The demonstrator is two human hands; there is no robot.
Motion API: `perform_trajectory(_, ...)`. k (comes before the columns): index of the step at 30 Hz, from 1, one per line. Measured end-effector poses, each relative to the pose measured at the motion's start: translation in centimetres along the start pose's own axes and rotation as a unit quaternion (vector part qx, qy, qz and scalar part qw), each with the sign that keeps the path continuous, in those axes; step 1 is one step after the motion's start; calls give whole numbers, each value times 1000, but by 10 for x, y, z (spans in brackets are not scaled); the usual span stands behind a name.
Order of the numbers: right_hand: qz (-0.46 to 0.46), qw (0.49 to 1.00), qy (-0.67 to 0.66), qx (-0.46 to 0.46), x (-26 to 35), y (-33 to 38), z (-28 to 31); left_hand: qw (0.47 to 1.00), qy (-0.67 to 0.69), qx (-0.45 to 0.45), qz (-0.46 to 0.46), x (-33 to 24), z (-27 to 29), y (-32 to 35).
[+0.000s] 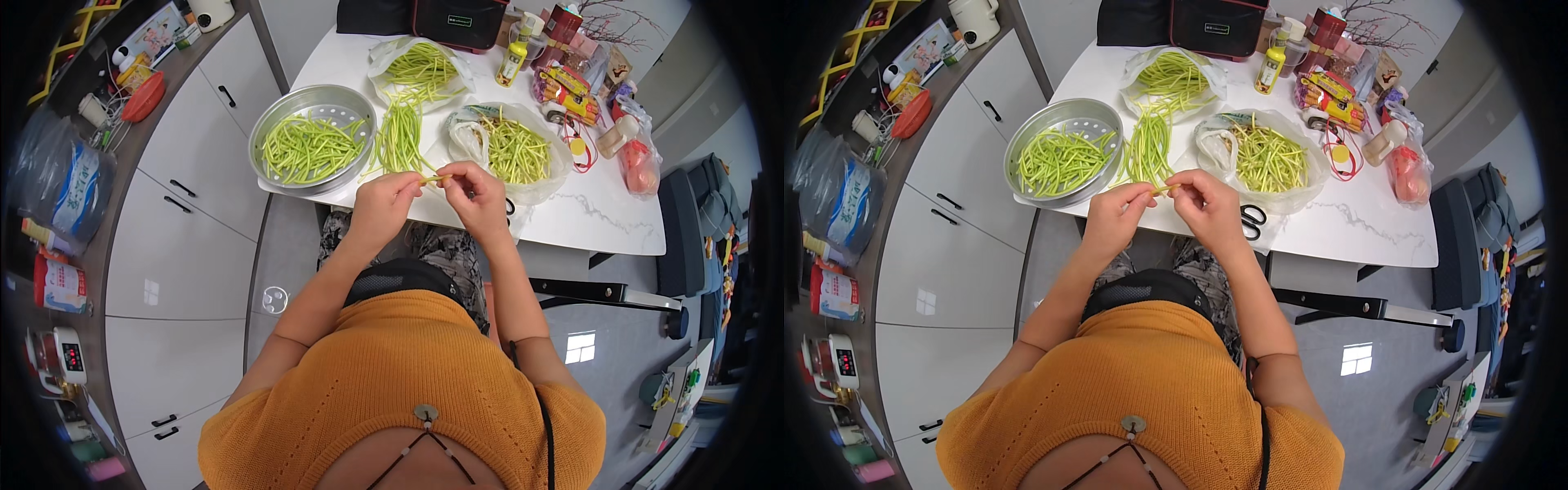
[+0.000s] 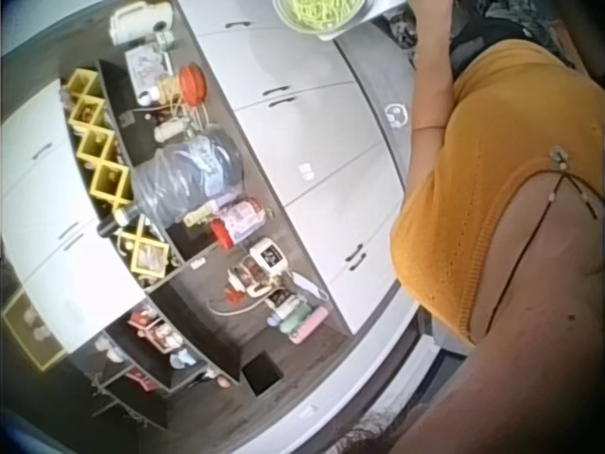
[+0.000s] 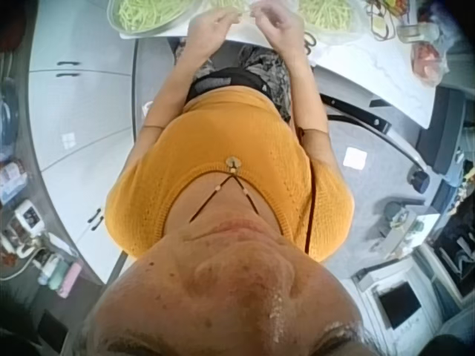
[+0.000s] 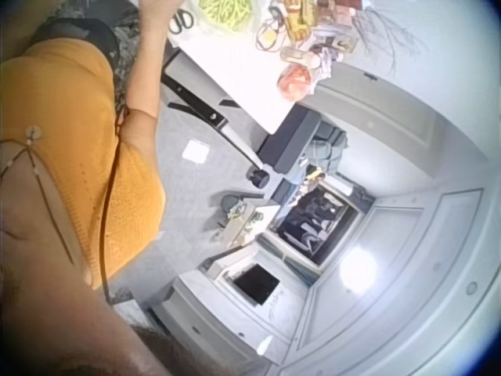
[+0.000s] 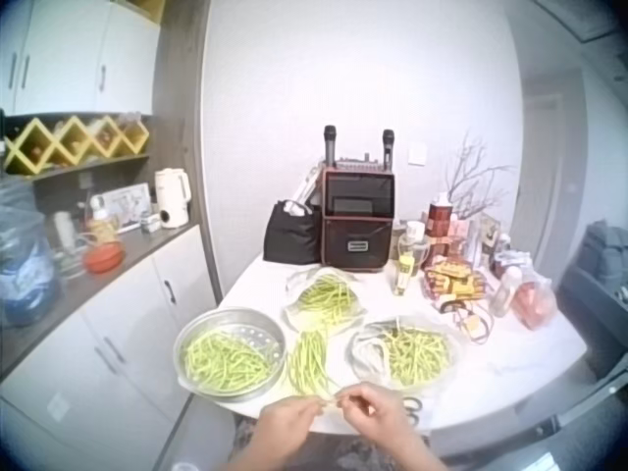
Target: The person prepares long green beans by hand and using shears at a table, placing them into a metal bowl.
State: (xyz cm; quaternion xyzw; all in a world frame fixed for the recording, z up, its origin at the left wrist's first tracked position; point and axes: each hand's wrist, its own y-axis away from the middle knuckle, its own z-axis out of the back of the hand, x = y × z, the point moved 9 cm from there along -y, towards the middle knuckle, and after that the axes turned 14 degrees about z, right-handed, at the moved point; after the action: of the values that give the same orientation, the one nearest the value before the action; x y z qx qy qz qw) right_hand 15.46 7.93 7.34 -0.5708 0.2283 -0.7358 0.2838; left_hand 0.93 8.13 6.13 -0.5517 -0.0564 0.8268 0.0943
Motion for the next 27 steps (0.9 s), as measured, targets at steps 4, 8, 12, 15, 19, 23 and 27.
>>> perform_trajectory(4, 129, 985, 108, 36, 31, -3, -12, 980, 175, -14, 92, 33, -2, -7)
perform_trajectory(8, 201, 965, 154, 74, 35, 3, -24, 919, 365, 45, 140, 54, -19, -9)
perform_trajectory(12, 203, 964, 155, 67, 33, 2, -22, 876, 433, 72, 198, 67, -28, -6)
perform_trajectory(15, 77, 994, 77, 13, 6, 4, -5, 889, 406, 82, 193, 64, -28, -9)
perform_trajectory(19, -56, 992, 63, -97, -49, 12, 46, 898, 386, 37, 209, 73, -13, -12)
perform_trajectory(23, -83, 962, 166, -201, -71, 13, 102, 882, 409, 5, 235, 94, -5, -13)
perform_trajectory(27, -89, 941, 285, -157, -67, 11, 108, 874, 420, -5, 242, 100, -4, -13)
